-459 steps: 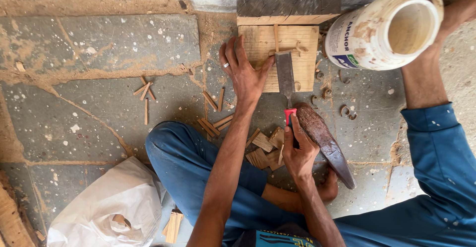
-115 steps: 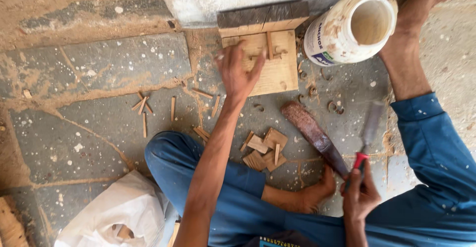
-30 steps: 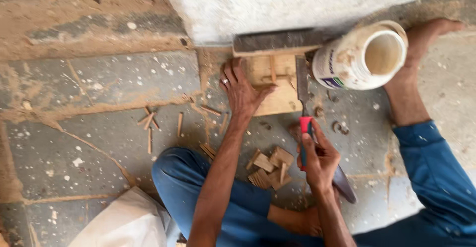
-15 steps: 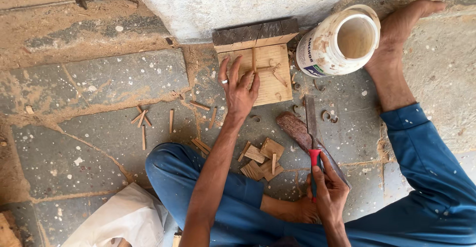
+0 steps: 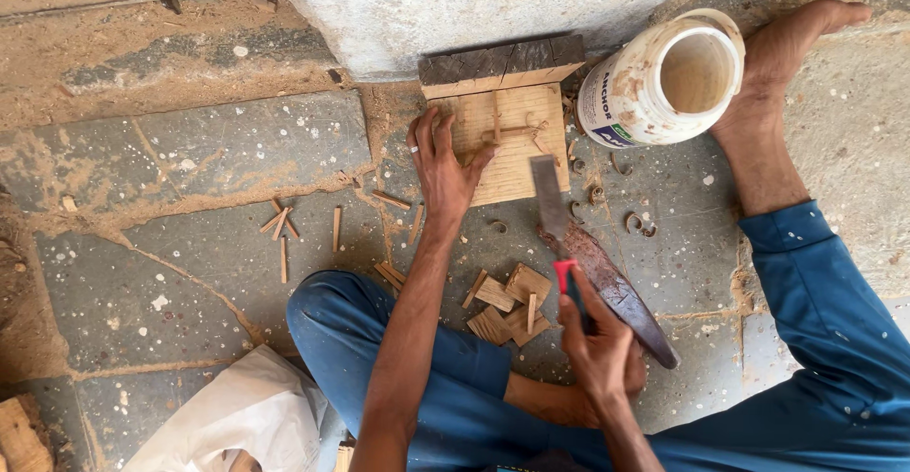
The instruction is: The person is sitting on the floor, using a chisel and a wooden mallet to carve small wooden pieces. They repeatedly strike the chisel to shape the wood, creating small shavings that accumulate on the floor.
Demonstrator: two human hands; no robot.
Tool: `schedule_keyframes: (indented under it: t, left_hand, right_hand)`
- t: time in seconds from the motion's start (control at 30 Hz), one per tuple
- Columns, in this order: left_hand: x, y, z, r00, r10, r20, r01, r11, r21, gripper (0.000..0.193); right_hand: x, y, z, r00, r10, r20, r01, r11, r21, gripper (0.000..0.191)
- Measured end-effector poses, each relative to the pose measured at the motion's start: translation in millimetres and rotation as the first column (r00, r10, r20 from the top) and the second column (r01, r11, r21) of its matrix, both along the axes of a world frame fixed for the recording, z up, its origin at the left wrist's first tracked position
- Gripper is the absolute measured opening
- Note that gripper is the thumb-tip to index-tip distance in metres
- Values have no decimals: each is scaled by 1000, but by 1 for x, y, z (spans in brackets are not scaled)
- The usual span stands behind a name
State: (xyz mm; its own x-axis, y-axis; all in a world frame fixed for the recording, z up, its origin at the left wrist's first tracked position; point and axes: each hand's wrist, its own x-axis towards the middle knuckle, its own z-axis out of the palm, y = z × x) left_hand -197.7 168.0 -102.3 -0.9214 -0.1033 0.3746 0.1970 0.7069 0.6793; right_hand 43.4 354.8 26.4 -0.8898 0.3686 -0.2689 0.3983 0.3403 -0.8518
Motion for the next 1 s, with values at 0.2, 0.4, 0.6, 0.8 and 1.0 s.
schedule_keyframes:
  t: [0.2,0.4,0.6,0.8,1.0]
  left_hand:
    - [-4,3,-7,1000,-22,9,22,999,47,96]
    - [-4,4,-5,999,-21,36,19,998,65,99]
    - [-3,5,1,998,-29,51,25,997,70,99]
    - [-5,5,6,997,-21,75,14,996,94,92]
    - [-2,9,1,1000,4,19,-5,998,63,100]
  right_hand:
    - [-29,-32,8,951,169,-258,-75,938,338,38]
    - [-45,-44,14,977,147,-152,-87,934,346,38]
    - [-48,-55,16,981,153,-120,-100,927,361,39]
    - [-53,-74,15,975,175,-137,-98,891,442,50]
    - [-56,-83,0,960,206,-189,-84,856,510,49]
